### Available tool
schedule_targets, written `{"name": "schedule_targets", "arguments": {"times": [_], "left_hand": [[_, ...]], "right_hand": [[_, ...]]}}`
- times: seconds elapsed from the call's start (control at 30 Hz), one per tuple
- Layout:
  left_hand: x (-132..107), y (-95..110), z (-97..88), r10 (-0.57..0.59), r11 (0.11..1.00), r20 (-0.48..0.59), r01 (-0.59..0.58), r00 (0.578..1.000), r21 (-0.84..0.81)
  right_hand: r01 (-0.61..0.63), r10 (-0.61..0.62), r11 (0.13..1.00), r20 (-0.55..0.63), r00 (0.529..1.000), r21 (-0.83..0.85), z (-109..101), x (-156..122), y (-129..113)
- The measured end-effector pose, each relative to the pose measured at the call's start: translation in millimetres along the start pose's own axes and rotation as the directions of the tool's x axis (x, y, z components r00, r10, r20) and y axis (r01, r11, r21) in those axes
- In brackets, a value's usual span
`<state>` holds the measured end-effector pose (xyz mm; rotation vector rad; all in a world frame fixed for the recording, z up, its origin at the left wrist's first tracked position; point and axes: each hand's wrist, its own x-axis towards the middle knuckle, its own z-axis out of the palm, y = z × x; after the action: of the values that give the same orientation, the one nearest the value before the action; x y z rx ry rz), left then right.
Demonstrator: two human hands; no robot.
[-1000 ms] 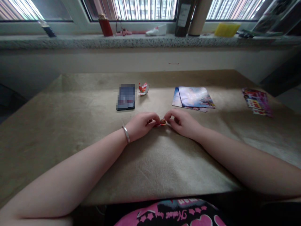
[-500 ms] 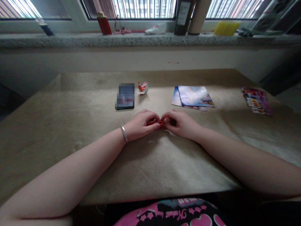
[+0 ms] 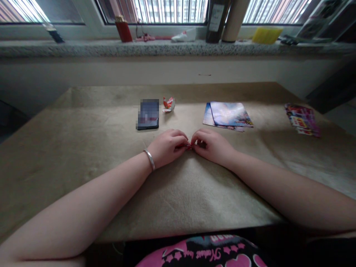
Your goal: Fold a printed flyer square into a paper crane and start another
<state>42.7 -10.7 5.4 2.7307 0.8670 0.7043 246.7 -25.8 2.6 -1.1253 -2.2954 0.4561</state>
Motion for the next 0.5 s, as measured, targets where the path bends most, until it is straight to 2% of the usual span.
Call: {"name": "schedule_targets", "arguments": {"times": [0.13, 0.3, 0.5], "left_hand": [[-1.0, 2.7, -2.1, 0.002, 0.999, 0.006, -0.002, 1.000, 0.037], [-0.9, 1.4, -1.7, -0.042, 0.999, 0.020, 0.042, 0.999, 0.001], [-1.4, -0.9, -0.2, -0.030, 0.999, 0.017, 0.031, 0.999, -0.013]], "right_hand": [[-0.001, 0.001, 1.000, 0.000, 1.000, -0.009, -0.8, -1.2, 0.0], [0.014, -0.014, 0.994, 0.001, 1.000, -0.106, -1.0, -2.5, 1.3], [0.058, -0.061, 0.985, -0.016, 0.998, -0.164, -3.1, -4.3, -2.3]]}}
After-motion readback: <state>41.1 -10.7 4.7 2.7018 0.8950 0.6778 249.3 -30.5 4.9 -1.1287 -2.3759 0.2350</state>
